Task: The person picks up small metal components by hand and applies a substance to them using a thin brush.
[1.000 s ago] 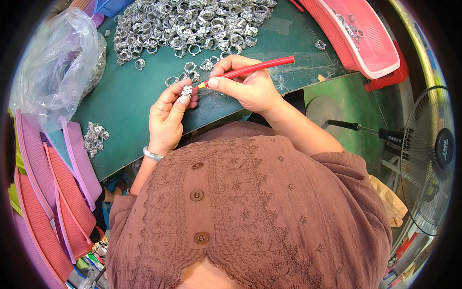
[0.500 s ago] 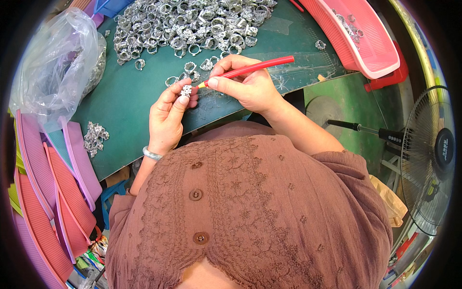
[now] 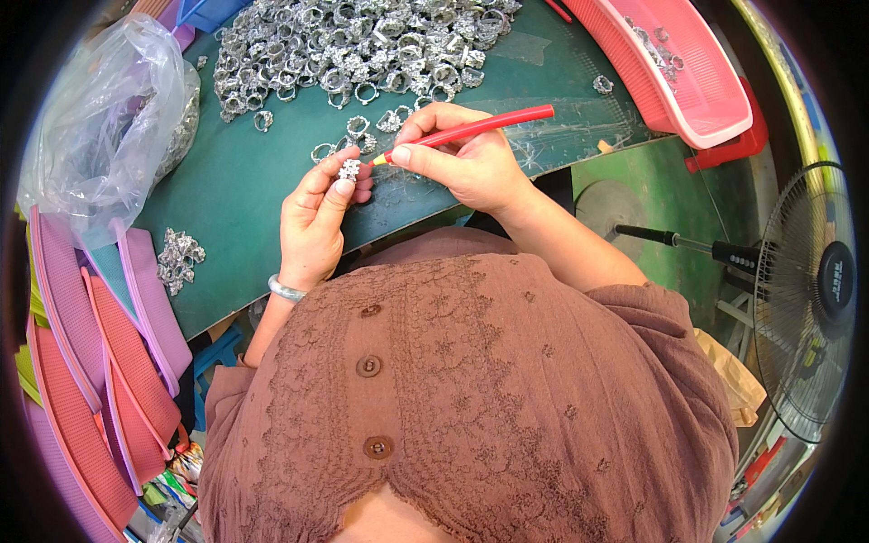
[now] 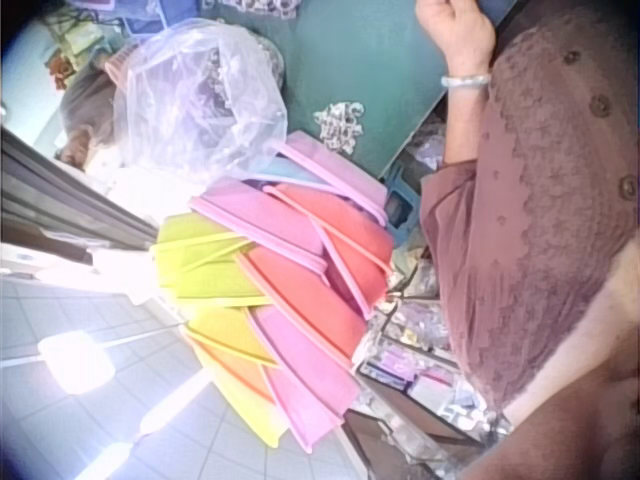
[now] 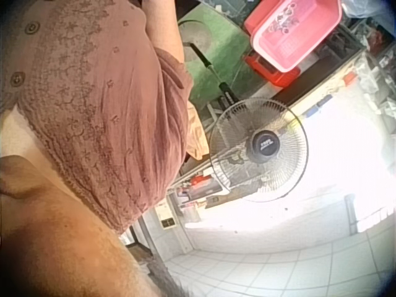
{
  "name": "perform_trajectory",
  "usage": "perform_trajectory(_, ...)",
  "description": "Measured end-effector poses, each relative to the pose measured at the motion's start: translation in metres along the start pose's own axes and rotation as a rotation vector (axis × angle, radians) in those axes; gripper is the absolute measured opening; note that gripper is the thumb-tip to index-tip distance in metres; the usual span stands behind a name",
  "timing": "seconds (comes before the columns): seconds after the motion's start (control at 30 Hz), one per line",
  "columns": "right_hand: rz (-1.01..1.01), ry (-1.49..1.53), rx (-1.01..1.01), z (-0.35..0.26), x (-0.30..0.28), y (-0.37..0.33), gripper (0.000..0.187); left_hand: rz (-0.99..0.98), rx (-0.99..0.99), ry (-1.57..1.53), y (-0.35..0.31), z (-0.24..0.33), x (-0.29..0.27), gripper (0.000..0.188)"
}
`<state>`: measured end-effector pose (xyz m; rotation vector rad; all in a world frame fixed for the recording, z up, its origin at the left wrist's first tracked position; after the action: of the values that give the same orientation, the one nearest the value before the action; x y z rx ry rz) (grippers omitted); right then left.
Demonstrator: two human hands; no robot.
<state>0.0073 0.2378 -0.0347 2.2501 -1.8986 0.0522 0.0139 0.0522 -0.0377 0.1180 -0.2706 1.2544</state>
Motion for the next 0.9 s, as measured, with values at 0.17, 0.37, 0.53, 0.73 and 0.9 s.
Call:
perform_trajectory(0.17, 0.003, 0.013, -0.002, 0.0005, 0.0005, -0.0004, 0.008, -0.001, 0.001, 0.015, -0.0002, -0.0007, -0.0009, 0.028)
perform_trajectory(0.37, 0.003, 0.018, 0.000, 0.0009, 0.0001, -0.0007, 0.008, 0.002, 0.001, 0.012, -0.0004, -0.0002, -0.0003, 0.028)
perform_trajectory(0.53, -0.001, 0.000, -0.002, 0.0011, -0.0005, -0.0008, 0.009, 0.000, -0.009, -0.005, 0.0004, 0.0005, 0.0006, 0.027)
perform_trajectory(0.73, -0.005, 0.019, 0.002, -0.0005, 0.0000, -0.0011, 0.008, -0.008, -0.009, -0.016, 0.0006, 0.0002, 0.0006, 0.026)
perform_trajectory(0.9, -0.007, 0.020, -0.005, 0.0009, -0.0004, -0.0011, 0.008, -0.008, -0.011, -0.013, 0.0006, 0.0004, 0.0004, 0.026)
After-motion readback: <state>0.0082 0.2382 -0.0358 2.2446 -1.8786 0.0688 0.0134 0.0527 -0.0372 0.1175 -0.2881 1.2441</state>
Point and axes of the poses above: each hand's wrist, its own y-axis towards the middle knuckle, its own x-axis out of the palm, z = x × y, the point moved 1 cm from there along y, towards the middle knuckle, and after that the axes turned 7 degrees about -y, right-handed, at the moved point
